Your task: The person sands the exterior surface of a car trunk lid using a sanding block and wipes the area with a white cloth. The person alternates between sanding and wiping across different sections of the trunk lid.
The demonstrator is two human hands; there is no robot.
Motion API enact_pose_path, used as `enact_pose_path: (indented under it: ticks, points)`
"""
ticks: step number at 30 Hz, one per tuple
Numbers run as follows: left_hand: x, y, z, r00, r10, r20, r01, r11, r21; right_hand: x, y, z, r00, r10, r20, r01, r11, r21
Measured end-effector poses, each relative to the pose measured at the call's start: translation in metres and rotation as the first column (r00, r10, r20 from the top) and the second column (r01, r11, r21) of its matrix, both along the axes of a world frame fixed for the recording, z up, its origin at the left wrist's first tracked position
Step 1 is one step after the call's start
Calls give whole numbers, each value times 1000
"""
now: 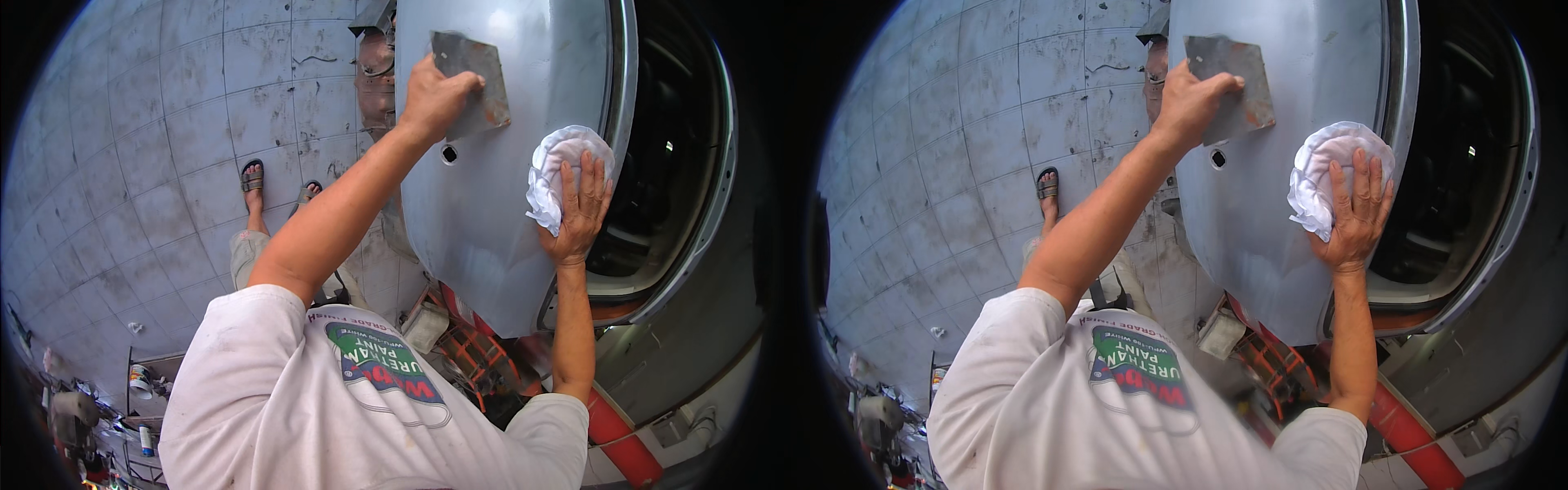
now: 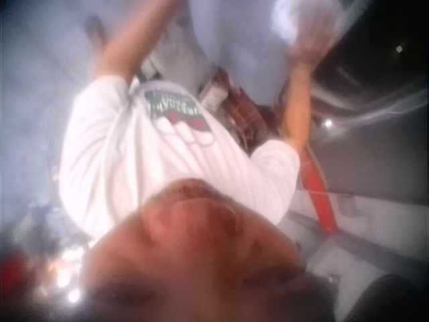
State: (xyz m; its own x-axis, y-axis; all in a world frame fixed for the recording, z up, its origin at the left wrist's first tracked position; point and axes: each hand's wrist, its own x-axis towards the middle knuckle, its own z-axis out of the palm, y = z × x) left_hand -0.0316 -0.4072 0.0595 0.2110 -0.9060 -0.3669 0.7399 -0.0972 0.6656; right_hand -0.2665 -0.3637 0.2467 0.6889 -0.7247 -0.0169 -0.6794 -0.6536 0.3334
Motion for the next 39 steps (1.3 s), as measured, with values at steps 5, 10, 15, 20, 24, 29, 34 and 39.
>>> enact_pose_path:
  ticks: [5,10,15,20,24,29,34,39]
  points:
    - [6,16,1,997,-47,62,46,999,14,-2,-3,-2,1000,8,-11,-9,1000,-7]
    - [-15,14,6,993,-5,117,13,998,-68,-1,-2,2,1000,1,-18,-1,1000,-4]
    - [-19,14,-2,998,-47,30,47,999,-19,-3,-3,1,1000,-2,-7,2,1000,1]
    - [-11,31,-24,994,-85,62,79,992,95,0,-2,1,1000,12,-8,-12,1000,-4]
    - [16,-12,-10,995,-89,-42,92,993,74,-1,-6,0,1000,22,-12,-22,1000,0]
    - [-6,24,-21,982,42,-184,-18,991,133,0,-3,2,1000,17,-18,-17,1000,-7]
    - [12,6,-11,996,5,-88,6,993,120,1,0,0,1000,9,-12,-8,1000,10]
    - [9,9,-13,991,69,-119,-48,984,173,3,1,3,1000,12,-14,-12,1000,12]
